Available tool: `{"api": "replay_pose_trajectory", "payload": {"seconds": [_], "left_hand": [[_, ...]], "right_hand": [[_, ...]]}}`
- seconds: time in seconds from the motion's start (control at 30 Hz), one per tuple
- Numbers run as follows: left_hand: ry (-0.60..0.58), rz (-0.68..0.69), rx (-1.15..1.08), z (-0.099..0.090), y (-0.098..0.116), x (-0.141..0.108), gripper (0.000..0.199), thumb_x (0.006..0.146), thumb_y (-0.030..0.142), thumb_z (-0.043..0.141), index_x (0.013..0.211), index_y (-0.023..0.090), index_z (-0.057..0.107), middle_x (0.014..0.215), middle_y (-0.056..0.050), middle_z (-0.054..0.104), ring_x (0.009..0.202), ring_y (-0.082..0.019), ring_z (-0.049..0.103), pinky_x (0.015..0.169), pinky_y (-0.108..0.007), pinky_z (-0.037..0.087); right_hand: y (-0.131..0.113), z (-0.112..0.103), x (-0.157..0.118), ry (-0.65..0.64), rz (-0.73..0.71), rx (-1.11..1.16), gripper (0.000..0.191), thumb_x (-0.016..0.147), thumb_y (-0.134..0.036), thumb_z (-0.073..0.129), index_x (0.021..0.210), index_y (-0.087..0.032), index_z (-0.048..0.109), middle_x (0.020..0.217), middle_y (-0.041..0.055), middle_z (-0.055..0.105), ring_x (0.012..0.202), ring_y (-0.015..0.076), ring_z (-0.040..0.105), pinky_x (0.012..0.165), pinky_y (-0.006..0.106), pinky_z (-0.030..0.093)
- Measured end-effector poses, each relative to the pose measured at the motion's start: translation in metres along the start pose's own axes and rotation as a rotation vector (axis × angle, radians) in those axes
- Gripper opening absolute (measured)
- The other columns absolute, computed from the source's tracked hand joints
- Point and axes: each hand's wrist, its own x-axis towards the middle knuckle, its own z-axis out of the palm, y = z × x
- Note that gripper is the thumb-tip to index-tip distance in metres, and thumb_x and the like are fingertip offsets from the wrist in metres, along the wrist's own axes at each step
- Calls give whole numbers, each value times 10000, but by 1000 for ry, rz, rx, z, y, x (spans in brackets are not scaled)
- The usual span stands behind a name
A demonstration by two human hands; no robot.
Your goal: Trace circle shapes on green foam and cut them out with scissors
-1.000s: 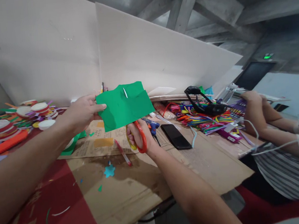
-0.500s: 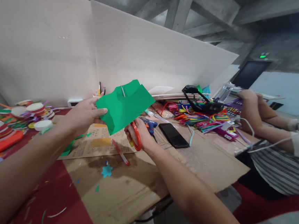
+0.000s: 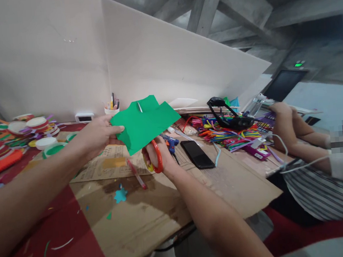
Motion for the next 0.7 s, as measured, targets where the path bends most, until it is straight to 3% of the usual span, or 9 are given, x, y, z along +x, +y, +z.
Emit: {"api": "replay_pose_trajectory", "payload": {"seconds": [0.27, 0.47, 0.7], "left_hand": [[40, -115, -12, 1, -12, 4, 209, 730, 97, 618, 930, 157, 612, 860, -72, 698, 665, -181, 668, 621, -343, 593], [52, -174, -43, 2, -17, 7, 132, 733, 81, 610, 847, 143, 588, 783, -68, 693, 641, -188, 676, 615, -347, 591], [40, -236, -107, -4, -28, 14, 181, 681, 88, 686, 831, 149, 603, 783, -81, 707, 618, -204, 683, 599, -350, 573]], "right_hand": [[6, 1, 6, 28, 42, -24, 308, 779, -489, 519, 636, -251, 386, 444, -41, 433, 338, 120, 405, 321, 253, 330], [5, -2, 8, -37, 81, -48, 320, 827, -404, 456, 567, -229, 390, 388, -37, 408, 307, 101, 375, 334, 236, 306], [6, -4, 9, -60, 222, -63, 375, 875, -370, 370, 534, -215, 396, 407, -29, 419, 299, 84, 365, 334, 221, 305]]}}
